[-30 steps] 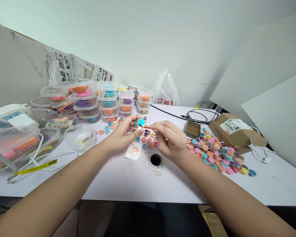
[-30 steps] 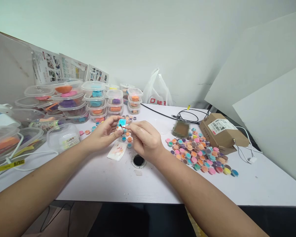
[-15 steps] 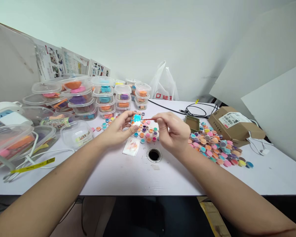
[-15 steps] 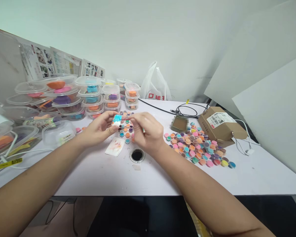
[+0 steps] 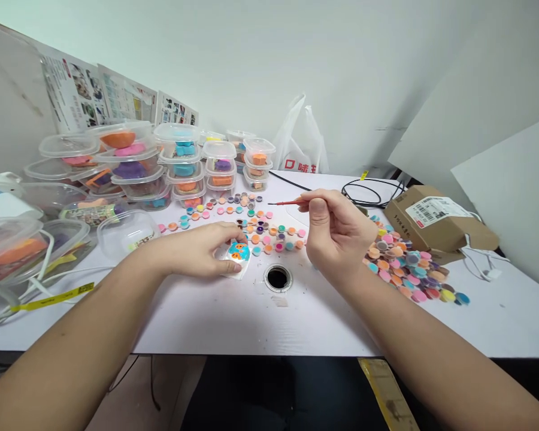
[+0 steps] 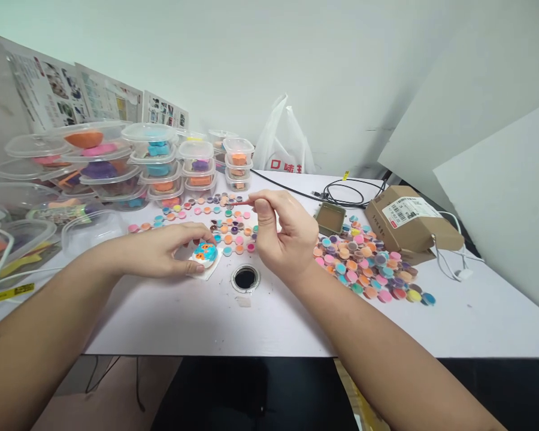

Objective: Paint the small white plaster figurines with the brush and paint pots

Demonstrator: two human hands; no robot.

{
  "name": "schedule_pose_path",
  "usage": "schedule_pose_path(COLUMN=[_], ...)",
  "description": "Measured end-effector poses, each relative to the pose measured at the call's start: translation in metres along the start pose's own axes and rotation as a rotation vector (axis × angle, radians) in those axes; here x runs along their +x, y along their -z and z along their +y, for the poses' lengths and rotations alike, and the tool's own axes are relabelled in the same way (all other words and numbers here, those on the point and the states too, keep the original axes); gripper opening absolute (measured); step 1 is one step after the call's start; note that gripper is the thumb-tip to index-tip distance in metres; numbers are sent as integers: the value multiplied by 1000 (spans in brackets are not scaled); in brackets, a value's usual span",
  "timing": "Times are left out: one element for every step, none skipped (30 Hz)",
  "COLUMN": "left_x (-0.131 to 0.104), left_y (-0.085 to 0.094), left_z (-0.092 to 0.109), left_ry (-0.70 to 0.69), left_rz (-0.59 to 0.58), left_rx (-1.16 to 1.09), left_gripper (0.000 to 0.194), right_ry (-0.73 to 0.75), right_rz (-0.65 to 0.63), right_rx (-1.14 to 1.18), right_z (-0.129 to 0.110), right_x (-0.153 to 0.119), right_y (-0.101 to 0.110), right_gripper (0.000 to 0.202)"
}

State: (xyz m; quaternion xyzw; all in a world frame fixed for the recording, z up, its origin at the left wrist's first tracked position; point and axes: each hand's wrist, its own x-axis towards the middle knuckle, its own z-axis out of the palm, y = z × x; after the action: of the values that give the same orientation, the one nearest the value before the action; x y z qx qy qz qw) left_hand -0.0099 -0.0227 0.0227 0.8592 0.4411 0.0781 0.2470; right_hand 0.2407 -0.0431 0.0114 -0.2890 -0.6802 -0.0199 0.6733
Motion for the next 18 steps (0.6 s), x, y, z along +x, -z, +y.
schedule_pose_path(left_x=[0,1,1,3,4,5,6,5,1,-5,-14,-26,-40,-55,-68,-79,-86,-89], left_y=[-1,-2,-3,-4,-5,-4,-3,-2,-1,-1,-2,-7,-16,-30,-48,-71,-95,-122], left_z=[-1,-2,-3,-4,-4,-3,-1,3,8,15,24,34,45,57,67,76,82,86], left_ry=[-1,0,4,11,18,25,24,13,-4,-27,-53,-54,-53,-47,-84,-146,-167,-167], left_rz=[-1,-3,-11,-25,-43,-56,-58,-40,-5,39,93,118,110,86,33,-46,-86,-111], left_rx=[-1,8,30,60,94,128,161,189,213,232,244,241,201,112,-6,-99,-123,-131], left_gripper=[56,55,54,53,53,53,53,50,45,38,30,30,33,32,28,24,21,19], right_ry=[10,17,18,14,7,-1,-5,-6,-1,5,9,9,4,-5,-12,-17,-17,-13], right_rz=[-8,-12,-14,-15,-16,-16,-14,-11,-9,-8,-9,-8,-6,-1,5,10,11,8], right_rx=[2,1,-1,-6,-9,-9,-7,-2,2,5,4,3,3,5,9,17,26,33], right_z=[0,0,0,1,2,3,4,5,5,6,6,6,7,7,7,7,6,5], right_x=[0,0,0,-1,-1,-1,-2,-2,-2,-2,-2,-2,-2,-2,-2,-2,-2,-2], right_y=[0,0,0,-1,-1,-1,-1,-1,-1,0,0,0,0,0,0,0,0,0], right_gripper=[19,19,19,19,19,19,19,18,17,17,16,16,16,16,16,16,16,15])
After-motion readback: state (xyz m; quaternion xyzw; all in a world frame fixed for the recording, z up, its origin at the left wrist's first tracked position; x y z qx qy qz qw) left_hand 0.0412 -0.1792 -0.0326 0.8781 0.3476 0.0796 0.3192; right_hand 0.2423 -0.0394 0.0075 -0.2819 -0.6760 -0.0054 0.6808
